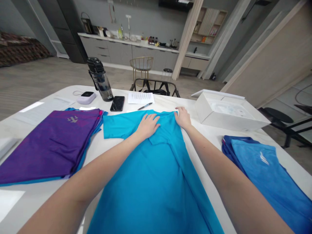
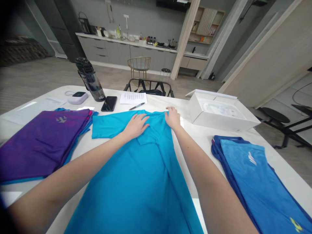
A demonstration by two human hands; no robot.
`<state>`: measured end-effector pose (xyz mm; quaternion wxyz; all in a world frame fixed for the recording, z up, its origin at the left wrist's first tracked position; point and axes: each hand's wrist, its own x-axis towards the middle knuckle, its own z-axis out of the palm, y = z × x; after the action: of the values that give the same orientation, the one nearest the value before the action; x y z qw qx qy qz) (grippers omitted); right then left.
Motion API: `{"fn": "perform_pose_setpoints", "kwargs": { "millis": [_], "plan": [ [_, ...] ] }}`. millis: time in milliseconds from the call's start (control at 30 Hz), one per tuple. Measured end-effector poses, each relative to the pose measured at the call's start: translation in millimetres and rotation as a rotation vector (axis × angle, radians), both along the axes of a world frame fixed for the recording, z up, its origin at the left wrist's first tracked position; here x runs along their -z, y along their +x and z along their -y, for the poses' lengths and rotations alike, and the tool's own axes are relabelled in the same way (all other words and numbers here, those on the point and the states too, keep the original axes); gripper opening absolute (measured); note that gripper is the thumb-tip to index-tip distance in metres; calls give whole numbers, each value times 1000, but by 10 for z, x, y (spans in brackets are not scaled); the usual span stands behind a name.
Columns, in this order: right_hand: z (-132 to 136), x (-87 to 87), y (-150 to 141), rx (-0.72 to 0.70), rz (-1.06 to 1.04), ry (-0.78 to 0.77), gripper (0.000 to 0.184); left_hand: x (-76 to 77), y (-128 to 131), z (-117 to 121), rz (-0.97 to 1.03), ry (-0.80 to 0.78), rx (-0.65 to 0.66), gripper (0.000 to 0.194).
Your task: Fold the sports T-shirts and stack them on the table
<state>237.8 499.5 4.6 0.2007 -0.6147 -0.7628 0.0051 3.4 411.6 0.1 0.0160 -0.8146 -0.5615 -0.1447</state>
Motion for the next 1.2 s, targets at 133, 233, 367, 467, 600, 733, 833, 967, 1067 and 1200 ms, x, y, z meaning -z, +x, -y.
{"fn": "perform_pose_setpoints", "kwargs": {
  "millis": [133, 233, 367, 467, 600, 733, 833, 967, 1067, 1200],
  "plan": [
    [472, 61, -45, -163, 85, -80, 48, 195, 91, 249, -17, -219, -64, 71],
    [764, 156, -44, -159, 147, -235, 58, 323, 105, 318, -18, -222, -89, 73],
    [1079, 219, 5, -145, 170, -318, 62, 374, 97, 332, -13, -173, -94, 71],
    [1361, 184, 49, -148, 151, -288, 61, 358, 101, 334, -24, -178, -90, 70],
    [1807, 153, 118, -161, 138, -317, 61, 346, 107, 342, -20, -185, -85, 72],
    [2158, 220, 178, -121, 171, -313, 61, 364, 105, 344, 0, -193, -78, 72],
    [2271, 275, 185, -82, 183, -275, 60, 349, 114, 358, 16, -152, -74, 68],
    [2284, 284, 169, -66, 162, -236, 57, 240, 162, 502, 30, 59, -2, 55],
    [2274, 273, 164, -69, 148, -228, 57, 168, 225, 796, 18, 137, 103, 49],
    [2277, 296, 165, -72, 129, -225, 56, 195, 318, 1366, -37, 67, 162, 47]
  ]
}}
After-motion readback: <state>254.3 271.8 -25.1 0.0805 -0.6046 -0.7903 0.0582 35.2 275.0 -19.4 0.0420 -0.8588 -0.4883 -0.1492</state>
